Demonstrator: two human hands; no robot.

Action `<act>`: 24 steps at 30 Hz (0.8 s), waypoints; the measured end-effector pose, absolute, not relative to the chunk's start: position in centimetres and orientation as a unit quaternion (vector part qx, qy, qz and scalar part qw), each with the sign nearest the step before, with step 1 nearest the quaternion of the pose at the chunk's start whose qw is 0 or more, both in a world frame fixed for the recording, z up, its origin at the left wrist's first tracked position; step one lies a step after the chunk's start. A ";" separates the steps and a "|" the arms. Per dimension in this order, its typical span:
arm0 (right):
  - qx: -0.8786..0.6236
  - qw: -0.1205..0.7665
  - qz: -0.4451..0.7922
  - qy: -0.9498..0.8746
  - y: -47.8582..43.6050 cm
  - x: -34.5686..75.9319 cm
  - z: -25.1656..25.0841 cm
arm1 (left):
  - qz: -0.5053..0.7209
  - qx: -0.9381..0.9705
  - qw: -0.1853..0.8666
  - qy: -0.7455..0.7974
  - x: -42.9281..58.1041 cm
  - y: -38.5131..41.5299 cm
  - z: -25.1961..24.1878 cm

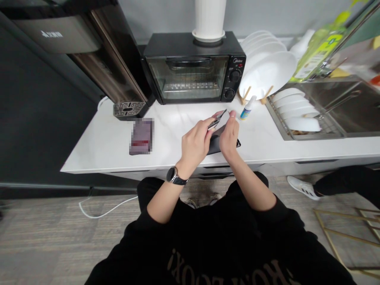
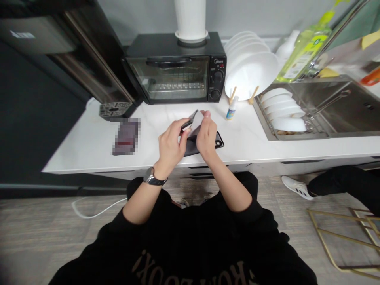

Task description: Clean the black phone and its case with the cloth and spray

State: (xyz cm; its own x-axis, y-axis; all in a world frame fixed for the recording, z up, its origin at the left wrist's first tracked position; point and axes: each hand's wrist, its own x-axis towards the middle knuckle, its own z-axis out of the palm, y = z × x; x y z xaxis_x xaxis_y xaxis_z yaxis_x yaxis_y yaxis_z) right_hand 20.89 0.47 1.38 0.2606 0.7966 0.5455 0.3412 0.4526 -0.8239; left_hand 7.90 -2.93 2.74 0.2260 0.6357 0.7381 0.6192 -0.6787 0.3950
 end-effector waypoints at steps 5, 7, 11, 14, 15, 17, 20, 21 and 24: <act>-0.427 0.664 0.116 -0.602 0.1 20.9 3.0 | 0.491 0.772 0.015 0.403 8.0 -2.6 2.7; -0.429 0.662 0.099 -0.606 0.2 21.2 3.2 | 0.516 0.754 0.043 0.404 8.1 -2.3 2.3; -0.452 0.665 0.081 -0.589 0.8 22.0 2.8 | 0.511 0.737 0.148 0.417 8.6 -1.5 0.2; -0.448 0.662 0.068 -0.597 0.9 22.5 2.6 | 0.424 0.745 0.190 0.478 8.9 -1.2 -1.7; -0.449 0.658 0.063 -0.601 0.8 22.6 2.7 | 0.393 0.751 0.192 0.494 8.9 -1.2 -2.2; -0.452 0.646 0.042 -0.614 0.6 22.7 3.2 | 0.350 0.765 0.191 0.506 9.0 -1.1 -2.7; -0.435 0.571 -0.032 -0.696 0.2 22.6 4.5 | 0.322 0.785 0.181 0.498 8.9 -1.1 -2.8; -0.415 0.527 -0.067 -0.739 0.1 22.5 4.9 | 0.310 0.791 0.172 0.499 8.8 -1.0 -2.8; -0.348 0.393 -0.154 -0.837 0.2 22.1 6.2 | 0.269 0.808 0.144 0.503 8.7 -0.9 -2.8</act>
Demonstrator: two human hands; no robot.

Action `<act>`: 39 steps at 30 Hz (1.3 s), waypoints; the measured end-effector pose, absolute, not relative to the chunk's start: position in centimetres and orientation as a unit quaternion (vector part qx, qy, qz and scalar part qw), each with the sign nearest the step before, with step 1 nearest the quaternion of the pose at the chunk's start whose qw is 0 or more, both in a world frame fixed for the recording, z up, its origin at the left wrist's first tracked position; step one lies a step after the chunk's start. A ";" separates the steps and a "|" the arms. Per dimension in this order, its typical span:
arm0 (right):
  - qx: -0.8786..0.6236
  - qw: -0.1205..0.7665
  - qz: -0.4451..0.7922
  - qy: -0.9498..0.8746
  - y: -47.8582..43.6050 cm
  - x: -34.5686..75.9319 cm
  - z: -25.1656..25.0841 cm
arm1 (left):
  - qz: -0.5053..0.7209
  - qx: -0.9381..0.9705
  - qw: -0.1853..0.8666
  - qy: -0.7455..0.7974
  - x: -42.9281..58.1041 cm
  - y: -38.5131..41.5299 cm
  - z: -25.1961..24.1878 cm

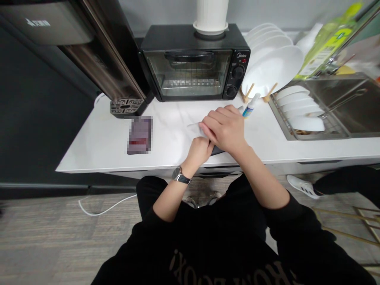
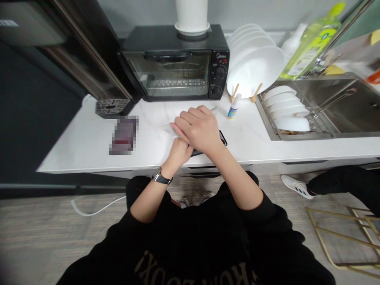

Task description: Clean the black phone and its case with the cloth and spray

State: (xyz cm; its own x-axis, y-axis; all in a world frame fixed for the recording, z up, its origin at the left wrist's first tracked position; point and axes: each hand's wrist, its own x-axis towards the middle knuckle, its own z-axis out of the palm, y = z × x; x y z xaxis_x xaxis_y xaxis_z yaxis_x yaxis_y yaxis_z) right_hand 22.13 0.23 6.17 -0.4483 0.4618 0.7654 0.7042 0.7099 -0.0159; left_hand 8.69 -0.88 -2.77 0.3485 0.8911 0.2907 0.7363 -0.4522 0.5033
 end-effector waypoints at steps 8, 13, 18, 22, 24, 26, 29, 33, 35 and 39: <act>-0.472 0.462 -0.100 -0.745 1.7 23.6 5.6 | 0.310 0.808 0.122 0.486 8.8 -1.0 -2.9; -0.490 0.464 -0.038 -0.736 0.4 22.7 6.1 | 0.313 0.804 0.111 0.494 8.7 -1.0 -3.1; -0.396 0.345 -0.029 -0.850 0.6 21.8 7.1 | 0.290 0.806 0.096 0.507 8.6 -0.7 -3.5; -0.472 0.445 -0.005 -0.761 1.9 22.3 6.8 | 0.340 0.794 0.130 0.486 8.7 -0.6 -3.4; -0.503 0.490 0.001 -0.712 2.1 22.2 6.8 | 0.355 0.792 0.140 0.476 8.7 -0.6 -3.4; -0.507 0.479 0.000 -0.716 1.9 22.0 7.0 | 0.350 0.792 0.137 0.481 8.7 -0.5 -3.4; -0.460 0.406 -0.013 -0.790 1.6 21.7 6.6 | 0.310 0.798 0.119 0.504 8.7 -0.4 -3.3; -0.403 0.401 -0.032 -0.822 2.1 22.4 4.1 | 0.268 0.808 0.110 0.512 8.7 -0.5 -3.0; -0.412 0.445 -0.053 -0.793 2.4 22.6 2.9 | 0.270 0.810 0.107 0.509 8.7 -0.6 -2.9; -0.480 0.479 -0.073 -0.732 2.5 21.3 3.8 | 0.297 0.811 0.110 0.492 8.8 -0.8 -3.0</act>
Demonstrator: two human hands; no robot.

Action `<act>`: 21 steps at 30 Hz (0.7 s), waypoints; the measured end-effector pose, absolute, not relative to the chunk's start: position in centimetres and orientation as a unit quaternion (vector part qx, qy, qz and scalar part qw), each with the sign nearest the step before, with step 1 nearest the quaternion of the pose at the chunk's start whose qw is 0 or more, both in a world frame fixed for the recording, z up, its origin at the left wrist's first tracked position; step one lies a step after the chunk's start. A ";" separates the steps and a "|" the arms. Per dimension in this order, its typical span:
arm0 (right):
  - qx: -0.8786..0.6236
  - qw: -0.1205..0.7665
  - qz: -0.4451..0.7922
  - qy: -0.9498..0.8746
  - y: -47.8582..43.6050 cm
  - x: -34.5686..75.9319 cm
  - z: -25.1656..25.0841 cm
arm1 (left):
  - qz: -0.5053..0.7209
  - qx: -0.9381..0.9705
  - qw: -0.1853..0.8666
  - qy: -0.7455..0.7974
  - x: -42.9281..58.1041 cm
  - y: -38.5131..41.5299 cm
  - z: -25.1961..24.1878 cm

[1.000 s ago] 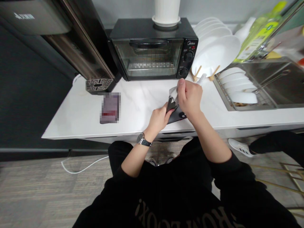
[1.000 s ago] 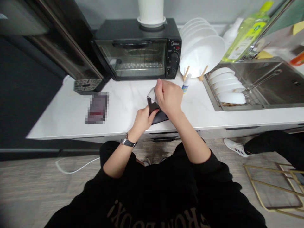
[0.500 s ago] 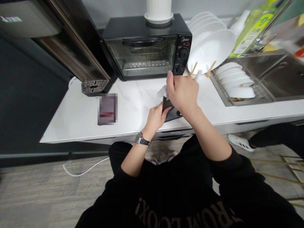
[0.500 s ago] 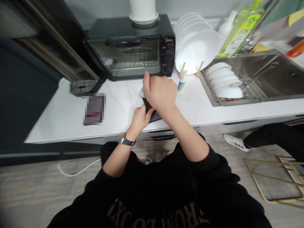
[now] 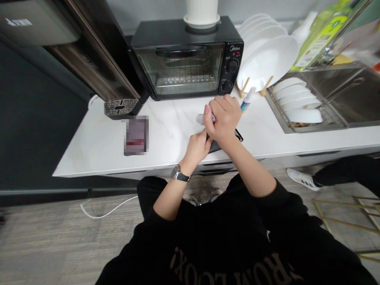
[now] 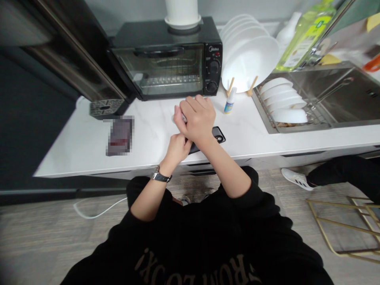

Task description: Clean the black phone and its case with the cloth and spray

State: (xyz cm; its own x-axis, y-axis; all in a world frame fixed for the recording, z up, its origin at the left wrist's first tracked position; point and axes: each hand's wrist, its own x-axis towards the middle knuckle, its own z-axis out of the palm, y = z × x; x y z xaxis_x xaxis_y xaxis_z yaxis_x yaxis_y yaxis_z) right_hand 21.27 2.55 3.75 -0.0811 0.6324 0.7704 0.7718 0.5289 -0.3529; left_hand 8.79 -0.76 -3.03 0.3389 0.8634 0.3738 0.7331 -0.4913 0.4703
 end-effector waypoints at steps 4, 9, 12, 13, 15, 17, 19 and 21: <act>-0.499 0.443 -0.039 -0.744 2.5 20.0 5.6 | 0.310 0.798 0.116 0.504 8.7 -0.7 -3.2; -0.421 0.462 -0.037 -0.780 2.7 22.2 2.2 | 0.287 0.816 0.105 0.491 8.7 -0.8 -3.4; -0.401 0.511 -0.047 -0.759 2.6 23.3 0.9 | 0.282 0.822 0.087 0.487 8.7 -0.8 -3.4; -0.410 0.517 -0.051 -0.750 2.5 23.2 1.2 | 0.285 0.822 0.085 0.486 8.7 -0.8 -3.4; -0.444 0.510 -0.046 -0.735 2.3 22.6 2.7 | 0.295 0.822 0.093 0.479 8.7 -0.8 -3.3; -0.481 0.496 -0.031 -0.722 2.2 21.7 4.6 | 0.311 0.817 0.105 0.475 8.7 -0.8 -3.2; -0.502 0.488 -0.020 -0.714 2.3 21.1 5.8 | 0.324 0.811 0.112 0.474 8.6 -0.8 -3.2; -0.500 0.484 -0.030 -0.718 2.4 21.0 5.5 | 0.326 0.809 0.111 0.476 8.6 -0.8 -3.2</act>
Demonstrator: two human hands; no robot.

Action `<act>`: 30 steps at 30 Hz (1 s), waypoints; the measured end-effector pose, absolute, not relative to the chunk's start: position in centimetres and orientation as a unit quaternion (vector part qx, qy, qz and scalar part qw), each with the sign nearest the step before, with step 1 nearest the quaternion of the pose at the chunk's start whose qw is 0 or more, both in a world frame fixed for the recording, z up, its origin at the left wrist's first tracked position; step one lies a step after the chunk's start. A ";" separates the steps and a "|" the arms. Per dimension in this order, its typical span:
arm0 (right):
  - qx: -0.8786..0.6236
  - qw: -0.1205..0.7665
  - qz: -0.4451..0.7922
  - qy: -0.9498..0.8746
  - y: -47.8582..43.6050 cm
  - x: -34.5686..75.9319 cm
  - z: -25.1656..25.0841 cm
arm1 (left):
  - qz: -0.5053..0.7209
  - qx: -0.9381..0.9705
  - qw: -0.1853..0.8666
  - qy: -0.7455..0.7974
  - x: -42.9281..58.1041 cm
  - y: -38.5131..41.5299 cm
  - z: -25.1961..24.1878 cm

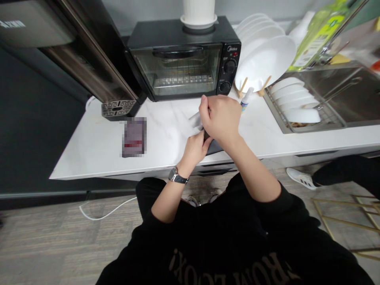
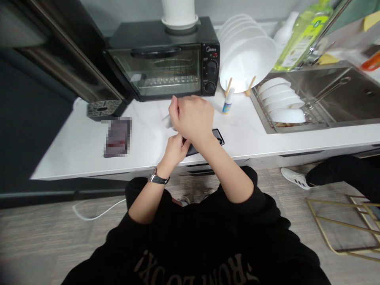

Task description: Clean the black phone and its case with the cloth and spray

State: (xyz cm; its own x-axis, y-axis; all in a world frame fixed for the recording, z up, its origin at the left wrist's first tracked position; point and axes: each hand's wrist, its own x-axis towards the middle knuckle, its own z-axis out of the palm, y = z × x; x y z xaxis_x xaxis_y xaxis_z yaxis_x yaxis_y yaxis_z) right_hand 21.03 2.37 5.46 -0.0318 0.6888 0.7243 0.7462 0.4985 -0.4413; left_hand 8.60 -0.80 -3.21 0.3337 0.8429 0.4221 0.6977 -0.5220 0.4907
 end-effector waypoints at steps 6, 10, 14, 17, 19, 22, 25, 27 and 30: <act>-0.399 0.599 -0.137 -0.681 2.1 22.5 0.4 | 0.297 0.822 0.097 0.476 8.6 -1.0 -3.4; -0.465 0.560 -0.091 -0.680 1.2 22.1 2.3 | 0.281 0.824 0.100 0.481 8.6 -1.0 -3.2; -0.493 0.484 -0.041 -0.721 0.9 21.5 5.2 | 0.294 0.812 0.107 0.494 8.5 -1.0 -3.0; -0.466 0.520 -0.067 -0.713 0.9 21.6 3.8 | 0.302 0.812 0.105 0.489 8.6 -1.1 -3.0; -0.454 0.555 -0.095 -0.690 0.9 21.7 1.9 | 0.293 0.817 0.103 0.485 8.6 -1.1 -2.9; -0.459 0.574 -0.137 -0.664 0.5 21.7 0.3 | 0.272 0.818 0.108 0.496 8.7 -1.3 -2.6; -0.489 0.533 -0.133 -0.677 -0.1 21.8 2.1 | 0.262 0.813 0.109 0.509 8.8 -1.4 -2.4; -0.526 0.477 -0.101 -0.697 -0.4 21.9 4.5 | 0.261 0.815 0.102 0.507 8.8 -1.4 -2.5; -0.557 0.408 -0.081 -0.718 -0.4 21.9 7.0 | 0.267 0.815 0.086 0.506 8.8 -1.2 -2.8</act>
State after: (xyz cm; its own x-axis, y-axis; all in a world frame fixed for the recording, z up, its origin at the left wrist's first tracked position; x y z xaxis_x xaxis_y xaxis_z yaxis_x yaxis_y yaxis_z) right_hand 21.91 -0.37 6.97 -0.0455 0.7345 0.6771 0.8669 0.3658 -0.3386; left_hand 8.83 -1.21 -2.80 0.3443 0.8716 0.3489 0.7799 -0.4724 0.4106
